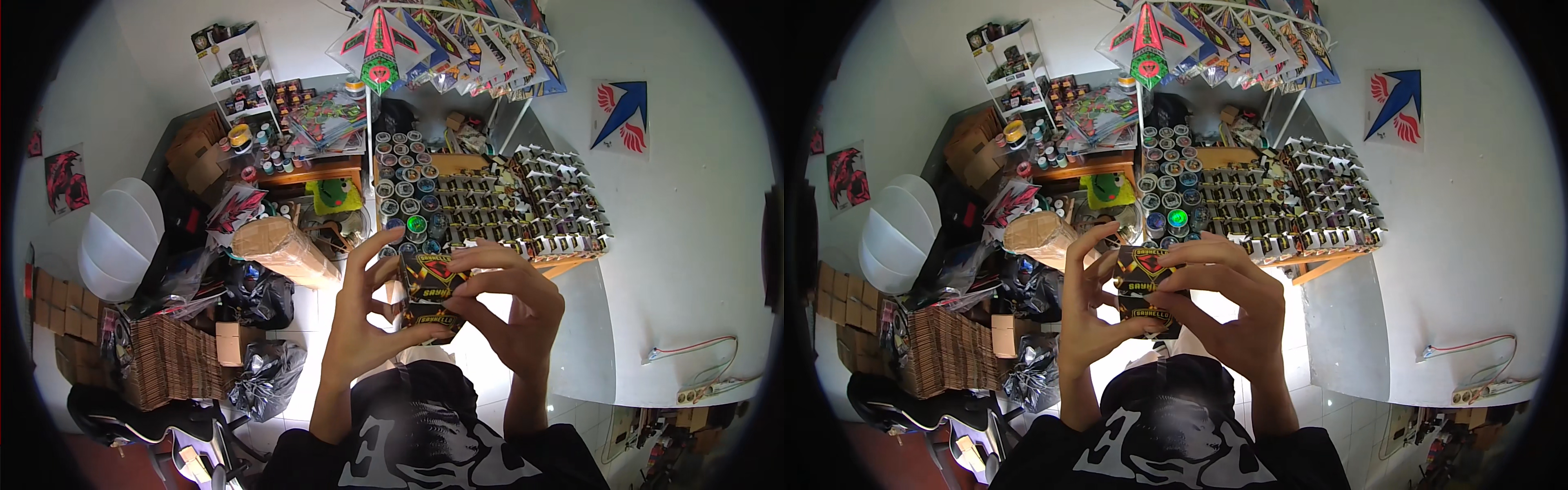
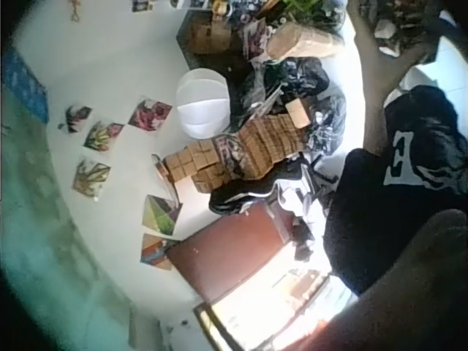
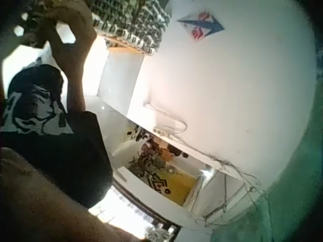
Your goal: The person assembles small rectangular boxes by folding the cardboard flaps and inserting circular containers into them. They repeat this process for multiple units, placing the finished boxes on a wooden table.
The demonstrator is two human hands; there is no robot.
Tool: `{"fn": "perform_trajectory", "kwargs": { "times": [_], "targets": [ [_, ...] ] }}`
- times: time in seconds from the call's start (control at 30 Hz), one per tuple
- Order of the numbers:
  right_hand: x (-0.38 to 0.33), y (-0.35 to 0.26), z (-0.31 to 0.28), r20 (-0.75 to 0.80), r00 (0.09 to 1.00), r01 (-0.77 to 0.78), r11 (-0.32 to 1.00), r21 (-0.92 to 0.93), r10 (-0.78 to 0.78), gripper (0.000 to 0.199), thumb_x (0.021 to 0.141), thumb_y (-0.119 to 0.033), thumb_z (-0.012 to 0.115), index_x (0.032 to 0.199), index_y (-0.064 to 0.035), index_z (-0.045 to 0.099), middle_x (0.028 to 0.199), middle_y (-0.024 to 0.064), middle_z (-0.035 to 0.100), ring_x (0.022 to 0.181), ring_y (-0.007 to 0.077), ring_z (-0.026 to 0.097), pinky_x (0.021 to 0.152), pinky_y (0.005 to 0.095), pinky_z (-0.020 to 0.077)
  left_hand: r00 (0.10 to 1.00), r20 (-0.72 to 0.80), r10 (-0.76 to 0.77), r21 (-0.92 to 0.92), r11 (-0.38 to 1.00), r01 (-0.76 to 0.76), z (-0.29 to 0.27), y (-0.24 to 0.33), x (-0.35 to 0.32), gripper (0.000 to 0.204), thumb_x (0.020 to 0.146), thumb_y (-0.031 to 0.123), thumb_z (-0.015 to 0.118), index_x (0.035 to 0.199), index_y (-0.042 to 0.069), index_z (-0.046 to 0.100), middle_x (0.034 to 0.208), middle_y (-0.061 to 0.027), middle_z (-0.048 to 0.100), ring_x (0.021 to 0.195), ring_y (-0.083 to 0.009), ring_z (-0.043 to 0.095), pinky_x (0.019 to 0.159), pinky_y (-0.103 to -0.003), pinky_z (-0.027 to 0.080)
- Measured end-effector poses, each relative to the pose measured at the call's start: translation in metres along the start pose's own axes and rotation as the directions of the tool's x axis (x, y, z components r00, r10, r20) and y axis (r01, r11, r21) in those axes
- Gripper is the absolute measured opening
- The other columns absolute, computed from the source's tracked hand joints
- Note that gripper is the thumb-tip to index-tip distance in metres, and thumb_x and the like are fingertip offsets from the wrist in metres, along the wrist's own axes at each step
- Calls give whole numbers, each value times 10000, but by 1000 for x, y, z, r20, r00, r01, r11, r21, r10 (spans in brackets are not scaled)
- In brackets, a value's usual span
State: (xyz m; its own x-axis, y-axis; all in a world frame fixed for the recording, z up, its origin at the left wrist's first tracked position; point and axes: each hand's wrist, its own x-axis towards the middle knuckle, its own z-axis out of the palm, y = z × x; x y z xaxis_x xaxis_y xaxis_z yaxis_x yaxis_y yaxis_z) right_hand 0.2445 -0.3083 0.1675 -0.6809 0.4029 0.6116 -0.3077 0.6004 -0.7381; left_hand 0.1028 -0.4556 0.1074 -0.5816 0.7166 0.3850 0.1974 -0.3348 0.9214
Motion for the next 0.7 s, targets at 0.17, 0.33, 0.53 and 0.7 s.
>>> {"fn": "perform_trajectory", "kwargs": {
  "times": [0.17, 0.33, 0.53, 0.7],
  "targets": [
    [2, 7, 1, -2, 1000, -19, 999, 33, 19, 309, 786, 1, 910, 1068, -105, 842, 1093, 48, 794, 1067, 241, 756, 1055, 467, 533, 996, 39, -77, -23, 997, 78, -5, -7, -2, 1222, 612, 172, 1071, 1603, 71, 364, 1623, -100, 485, 1355, -249, 647, 711, -227, 593],
    [4, 9, -5, 82, 997, 3, 1000, 0, -3, 285, 810, -29, 899, 1079, -114, 862, 1115, 41, 788, 1062, 222, 751, 1023, 444, 541, 1000, 10, -28, -71, 997, 28, -4, -3, -1, 1220, 608, 142, 1066, 1598, 71, 356, 1606, -104, 489, 1342, -257, 651, 717, -237, 634],
    [12, 8, -19, 211, 976, 38, 998, 46, -47, 301, 817, -37, 884, 1103, -127, 864, 1190, 43, 789, 1128, 234, 747, 1048, 438, 540, 999, 39, -6, -99, 995, 10, -8, 1, 2, 1229, 600, 130, 1066, 1597, 76, 350, 1557, -131, 525, 1311, -260, 663, 724, -244, 668],
    [17, 5, -28, 290, 951, 92, 994, 53, -104, 320, 842, -39, 844, 1138, -159, 865, 1234, 52, 798, 1174, 258, 751, 1086, 461, 519, 999, 41, -1, -94, 996, 5, -12, 4, 1, 1250, 586, 135, 1072, 1602, 85, 345, 1428, -143, 643, 1283, -256, 681, 693, -241, 653]
  ]
}}
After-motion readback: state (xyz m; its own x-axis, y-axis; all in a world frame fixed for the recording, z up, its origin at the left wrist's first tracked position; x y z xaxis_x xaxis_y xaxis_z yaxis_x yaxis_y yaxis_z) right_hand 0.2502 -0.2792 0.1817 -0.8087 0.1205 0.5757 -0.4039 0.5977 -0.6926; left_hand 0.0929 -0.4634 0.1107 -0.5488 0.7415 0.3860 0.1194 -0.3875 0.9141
